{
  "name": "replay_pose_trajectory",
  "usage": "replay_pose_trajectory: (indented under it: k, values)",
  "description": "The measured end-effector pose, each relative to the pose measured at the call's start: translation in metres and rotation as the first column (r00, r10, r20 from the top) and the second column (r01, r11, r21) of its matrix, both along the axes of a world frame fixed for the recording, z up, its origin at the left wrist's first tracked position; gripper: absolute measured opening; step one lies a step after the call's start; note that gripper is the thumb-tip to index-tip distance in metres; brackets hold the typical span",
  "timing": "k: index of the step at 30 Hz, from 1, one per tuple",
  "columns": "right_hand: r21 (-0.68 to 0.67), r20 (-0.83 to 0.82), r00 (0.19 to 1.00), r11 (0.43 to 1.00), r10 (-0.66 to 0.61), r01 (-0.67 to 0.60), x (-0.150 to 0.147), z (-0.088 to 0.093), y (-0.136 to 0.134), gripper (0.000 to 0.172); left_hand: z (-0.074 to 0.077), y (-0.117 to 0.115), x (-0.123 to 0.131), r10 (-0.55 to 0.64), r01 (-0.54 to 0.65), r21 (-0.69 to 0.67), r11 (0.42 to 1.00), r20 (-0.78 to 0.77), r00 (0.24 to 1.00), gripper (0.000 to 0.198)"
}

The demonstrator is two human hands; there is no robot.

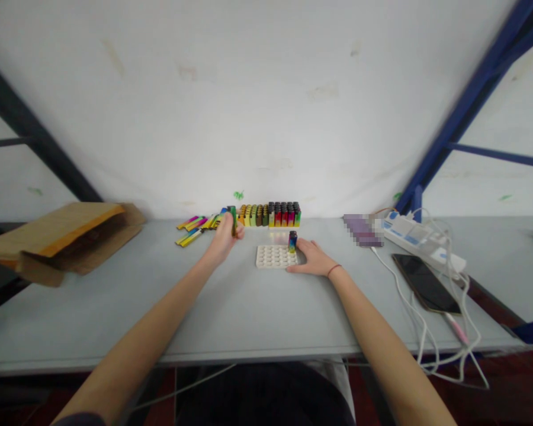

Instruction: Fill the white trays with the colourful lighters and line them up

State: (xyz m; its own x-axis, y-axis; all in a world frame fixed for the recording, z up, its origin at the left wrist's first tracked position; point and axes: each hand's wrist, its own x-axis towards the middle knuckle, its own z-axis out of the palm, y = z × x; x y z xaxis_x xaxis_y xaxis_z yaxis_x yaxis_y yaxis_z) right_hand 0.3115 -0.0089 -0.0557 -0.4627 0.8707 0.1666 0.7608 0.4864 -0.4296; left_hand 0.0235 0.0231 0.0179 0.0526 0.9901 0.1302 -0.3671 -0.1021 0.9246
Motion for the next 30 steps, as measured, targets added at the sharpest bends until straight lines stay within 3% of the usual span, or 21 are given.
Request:
replay_pose_trajectory:
  k: [3, 6, 12, 19, 30]
  values:
    - [0.000, 0.002, 1.000, 1.000, 0.004, -0.004, 0.000, 0.001, 0.000, 0.082, -0.003, -0.016, 0.012, -0.070, 0.073, -0.026, 0.997, 0.081, 0.994, 0.029]
    - [0.009, 0.000, 1.000, 1.000, 0.008, -0.008, 0.001, 0.000, 0.000, 0.081, -0.001, -0.025, 0.018, -0.106, 0.129, -0.140, 0.982, 0.160, 0.981, 0.029]
    - [0.020, 0.003, 1.000, 1.000, -0.001, 0.001, 0.000, -0.002, 0.001, 0.081, -0.003, -0.030, 0.018, -0.050, 0.096, -0.330, 0.939, 0.146, 0.988, 0.052]
    - [0.008, 0.008, 1.000, 1.000, -0.013, 0.013, -0.002, 0.001, -0.001, 0.078, -0.013, -0.025, 0.018, -0.037, 0.072, -0.364, 0.929, 0.101, 0.994, 0.045]
    - [0.002, 0.014, 1.000, 1.000, -0.017, 0.017, -0.002, 0.003, -0.001, 0.076, -0.014, -0.026, 0.017, 0.050, -0.001, -0.348, 0.938, 0.131, 0.990, 0.042]
